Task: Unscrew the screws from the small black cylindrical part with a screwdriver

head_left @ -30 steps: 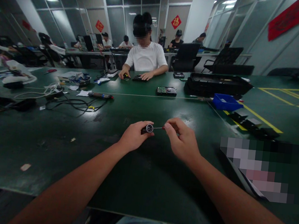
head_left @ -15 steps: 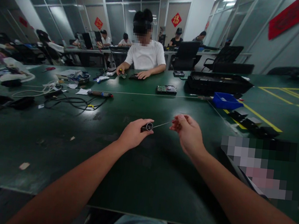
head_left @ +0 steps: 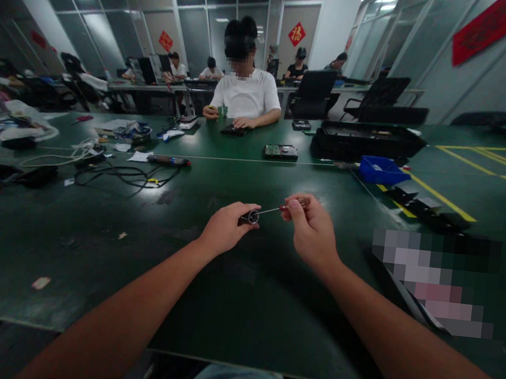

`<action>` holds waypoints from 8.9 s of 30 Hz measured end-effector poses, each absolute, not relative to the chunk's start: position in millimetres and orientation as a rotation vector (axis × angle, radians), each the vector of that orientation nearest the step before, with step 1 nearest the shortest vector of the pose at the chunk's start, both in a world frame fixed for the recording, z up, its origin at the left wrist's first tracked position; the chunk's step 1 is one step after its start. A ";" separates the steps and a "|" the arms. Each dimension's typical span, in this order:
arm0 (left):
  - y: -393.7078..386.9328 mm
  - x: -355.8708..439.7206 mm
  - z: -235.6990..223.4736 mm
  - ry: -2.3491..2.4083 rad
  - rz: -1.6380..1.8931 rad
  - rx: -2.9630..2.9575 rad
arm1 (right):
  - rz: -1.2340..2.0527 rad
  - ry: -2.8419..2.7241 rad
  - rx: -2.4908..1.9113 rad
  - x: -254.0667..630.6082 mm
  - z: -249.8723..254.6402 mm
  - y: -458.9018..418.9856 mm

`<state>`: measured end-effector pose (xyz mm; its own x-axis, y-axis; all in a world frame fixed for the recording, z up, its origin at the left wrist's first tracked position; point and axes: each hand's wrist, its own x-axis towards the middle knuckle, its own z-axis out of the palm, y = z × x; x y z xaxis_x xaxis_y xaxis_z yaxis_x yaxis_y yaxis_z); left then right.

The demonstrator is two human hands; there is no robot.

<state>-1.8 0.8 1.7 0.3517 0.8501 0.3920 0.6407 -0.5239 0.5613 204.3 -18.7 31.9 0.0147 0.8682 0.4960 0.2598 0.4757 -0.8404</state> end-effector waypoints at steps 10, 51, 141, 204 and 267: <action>1.1 -2.2 0.6 1.312 0.923 2.337 | 0.509 -1.641 -1.016 205.8 32.0 -23.7; 3.1 -4.6 -3.2 1.466 0.810 2.313 | 0.219 -2.481 -1.496 222.2 70.1 -21.8; -0.7 3.2 -0.9 1.215 1.152 2.054 | 0.373 -1.662 -1.081 205.3 42.9 -33.0; 1.9 0.4 -2.2 1.325 1.110 2.124 | 0.310 -1.469 -1.069 197.8 34.2 -31.7; -6.3 8.8 3.1 1.204 1.093 2.123 | 0.414 -1.911 -1.296 198.5 41.8 -28.5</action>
